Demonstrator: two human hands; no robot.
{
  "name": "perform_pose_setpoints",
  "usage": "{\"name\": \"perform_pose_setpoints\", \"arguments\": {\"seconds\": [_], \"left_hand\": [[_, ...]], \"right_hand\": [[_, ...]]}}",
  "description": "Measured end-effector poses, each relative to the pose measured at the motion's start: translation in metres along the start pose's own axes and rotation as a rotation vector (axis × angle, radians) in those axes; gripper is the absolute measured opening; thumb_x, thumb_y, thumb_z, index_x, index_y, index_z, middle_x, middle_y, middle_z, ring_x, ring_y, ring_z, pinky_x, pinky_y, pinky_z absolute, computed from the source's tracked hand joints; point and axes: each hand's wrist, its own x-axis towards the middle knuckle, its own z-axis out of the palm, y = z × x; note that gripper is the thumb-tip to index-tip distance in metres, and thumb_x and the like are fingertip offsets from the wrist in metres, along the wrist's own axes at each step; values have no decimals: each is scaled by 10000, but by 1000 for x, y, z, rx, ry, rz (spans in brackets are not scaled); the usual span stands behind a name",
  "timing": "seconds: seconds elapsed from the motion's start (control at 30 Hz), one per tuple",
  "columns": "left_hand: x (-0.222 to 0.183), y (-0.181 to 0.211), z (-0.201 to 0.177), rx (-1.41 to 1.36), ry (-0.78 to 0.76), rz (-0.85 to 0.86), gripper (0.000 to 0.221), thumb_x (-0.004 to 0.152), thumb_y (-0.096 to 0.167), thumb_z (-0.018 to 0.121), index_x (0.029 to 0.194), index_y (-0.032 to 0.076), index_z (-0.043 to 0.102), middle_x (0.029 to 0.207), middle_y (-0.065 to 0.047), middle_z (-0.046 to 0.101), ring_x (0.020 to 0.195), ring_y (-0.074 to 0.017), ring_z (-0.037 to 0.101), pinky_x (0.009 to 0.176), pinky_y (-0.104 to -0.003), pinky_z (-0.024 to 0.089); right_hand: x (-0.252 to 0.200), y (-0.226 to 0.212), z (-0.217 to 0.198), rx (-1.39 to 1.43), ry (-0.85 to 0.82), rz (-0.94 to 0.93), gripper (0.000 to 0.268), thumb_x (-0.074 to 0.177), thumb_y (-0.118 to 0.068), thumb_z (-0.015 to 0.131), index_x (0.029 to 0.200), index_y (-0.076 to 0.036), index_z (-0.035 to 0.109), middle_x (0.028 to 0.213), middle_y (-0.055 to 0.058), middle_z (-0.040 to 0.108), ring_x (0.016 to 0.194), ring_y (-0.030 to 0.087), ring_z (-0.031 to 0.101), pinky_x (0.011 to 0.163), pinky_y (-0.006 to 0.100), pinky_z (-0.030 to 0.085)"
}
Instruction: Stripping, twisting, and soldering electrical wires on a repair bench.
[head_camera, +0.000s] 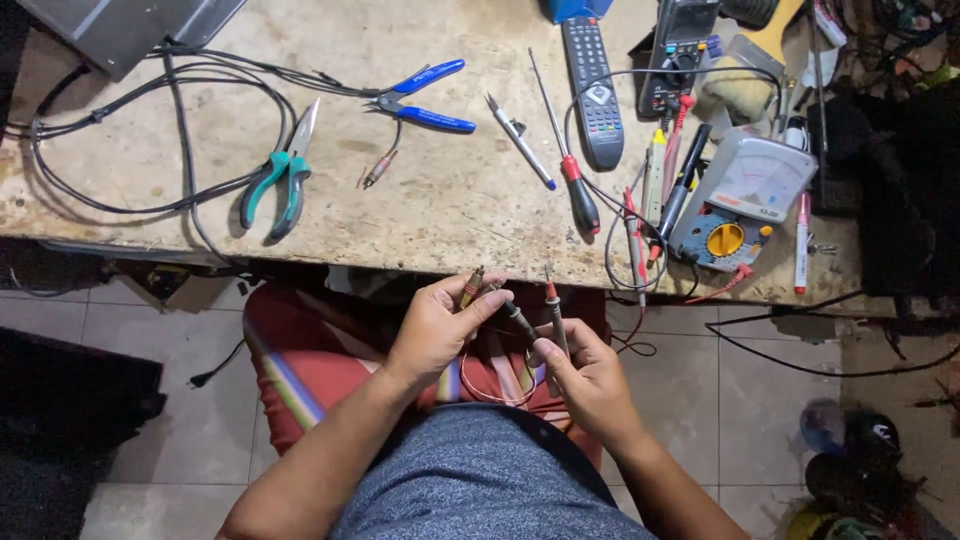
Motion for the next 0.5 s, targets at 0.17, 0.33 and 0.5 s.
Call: {"name": "perform_pose_setpoints", "arguments": {"seconds": [0.17, 0.33, 0.5], "left_hand": [[0, -27, -15, 11, 69, -8, 235, 907, 96, 776, 1125, 9, 788, 553, -25, 613, 450, -34, 506, 449, -145, 384], [0, -51, -32, -9, 111, -55, 232, 921, 123, 768, 1120, 6, 788, 523, -25, 579, 431, -32, 481, 445, -158, 361], [7, -45, -31, -97, 119, -110, 257, 938, 140, 746, 1145, -11, 768, 599, -43, 634, 462, -28, 521, 446, -120, 362]], "right_hand": [[3, 4, 11, -158, -1, 81, 222, 999, -190, 650, 1136, -57, 764, 810, 130, 784, 689, 137, 619, 682, 303, 545], [14, -19, 13, -70, 238, -362, 573, 1089, -40, 446, 1599, -25, 185, 889, 163, 683, 558, 131, 627, 487, 207, 507], [24, -33, -23, 88, 186, -546, 252, 1022, -15, 455, 1253, 34, 543, 1029, 327, 694, 762, 379, 737, 590, 382, 625]]}}
